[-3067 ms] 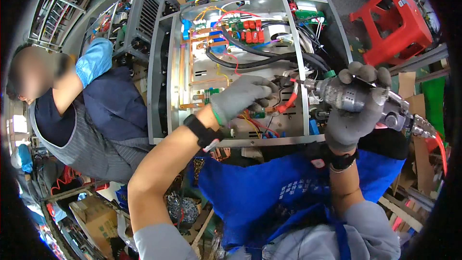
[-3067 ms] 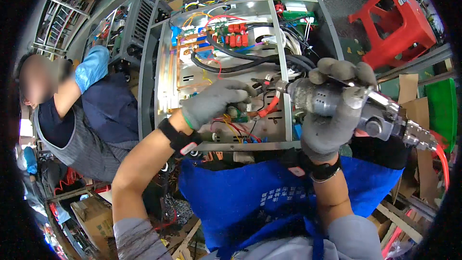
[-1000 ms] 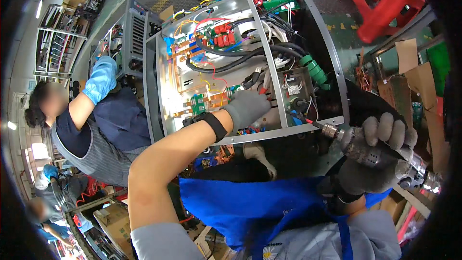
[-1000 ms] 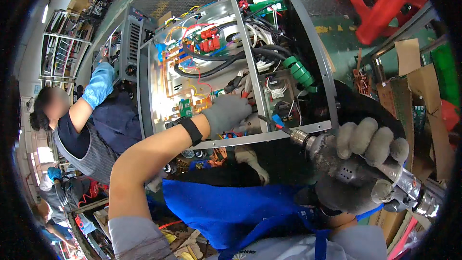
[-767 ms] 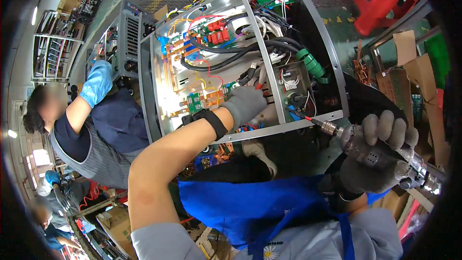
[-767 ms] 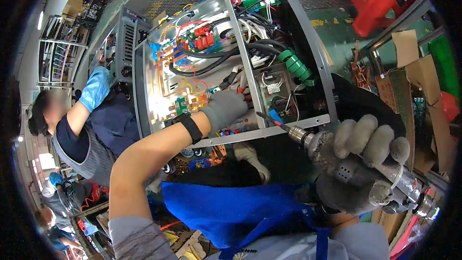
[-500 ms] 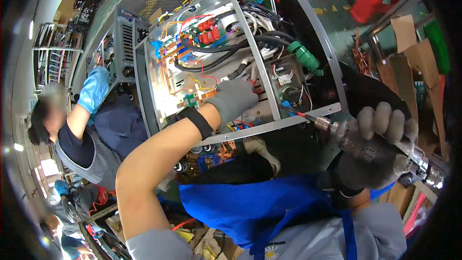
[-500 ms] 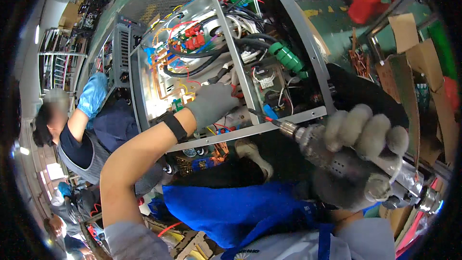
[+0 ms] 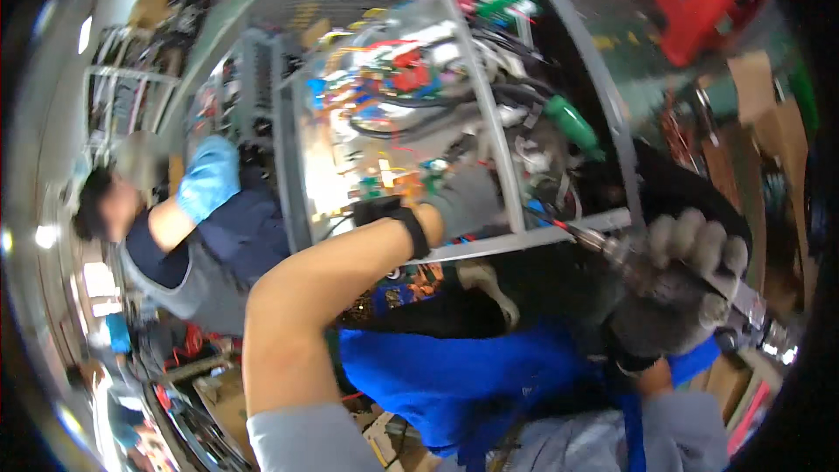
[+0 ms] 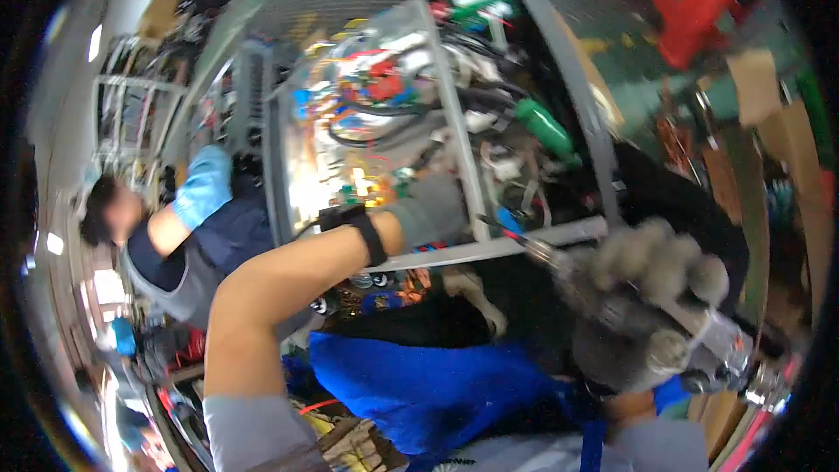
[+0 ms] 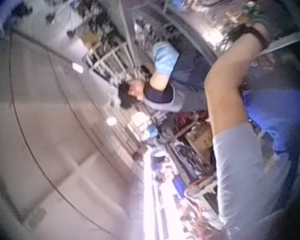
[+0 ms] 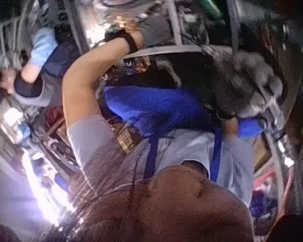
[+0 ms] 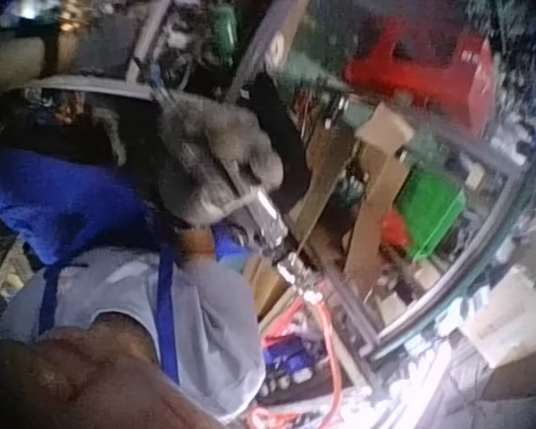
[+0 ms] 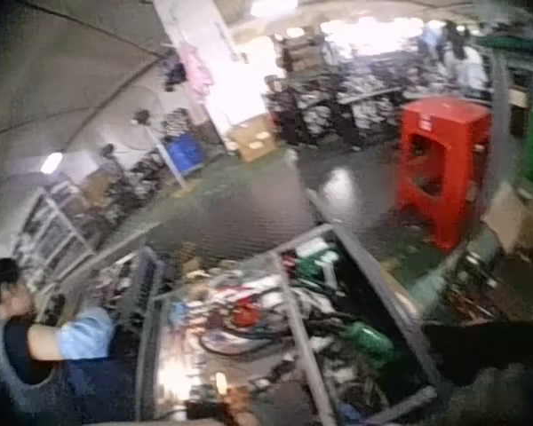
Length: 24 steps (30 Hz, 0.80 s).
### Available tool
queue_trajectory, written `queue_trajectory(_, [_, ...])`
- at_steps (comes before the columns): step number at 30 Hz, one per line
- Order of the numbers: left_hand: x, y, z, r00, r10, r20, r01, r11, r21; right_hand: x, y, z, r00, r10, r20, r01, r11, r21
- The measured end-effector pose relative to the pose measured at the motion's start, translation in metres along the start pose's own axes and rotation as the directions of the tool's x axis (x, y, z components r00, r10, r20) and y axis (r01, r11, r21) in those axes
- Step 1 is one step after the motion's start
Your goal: The recorder is wiring and securing internal components of a solar inverter unit using hand tools and an electric screwdriver.
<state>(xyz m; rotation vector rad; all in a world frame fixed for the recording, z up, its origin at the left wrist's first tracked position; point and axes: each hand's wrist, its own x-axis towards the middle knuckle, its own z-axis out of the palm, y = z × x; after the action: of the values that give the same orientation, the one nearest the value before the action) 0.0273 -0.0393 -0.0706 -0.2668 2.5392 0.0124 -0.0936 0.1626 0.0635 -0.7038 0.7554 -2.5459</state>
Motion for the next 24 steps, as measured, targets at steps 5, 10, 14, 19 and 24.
queue_trajectory(5, [-0.002,0.007,-0.023,0.974,0.228,-0.008,-0.224,0.964,0.145,0.007,-0.022,-0.038,0.962,0.131,-0.238,-0.143,0.989,-0.035])
queue_trajectory(10, [-0.017,-0.005,-0.049,0.979,0.197,-0.045,-0.2,0.977,-0.078,0.016,-0.011,-0.066,0.92,0.302,0.25,-0.369,0.882,0.293])
queue_trajectory(14, [-0.056,-0.02,-0.021,0.904,-0.23,-0.36,-0.065,0.758,-0.648,0.003,0.004,-0.018,0.971,0.166,0.173,-0.192,0.97,0.146])
queue_trajectory(19, [-0.135,-0.027,-0.082,0.887,-0.382,-0.259,-0.379,-0.285,-0.88,0.001,0.017,0.007,0.999,0.034,0.015,-0.03,0.975,-0.219])
queue_trajectory(24, [-0.15,-0.026,-0.055,0.81,-0.488,-0.324,-0.584,-0.626,-0.517,-0.004,0.039,0.07,0.952,-0.143,0.27,0.164,0.985,-0.057])
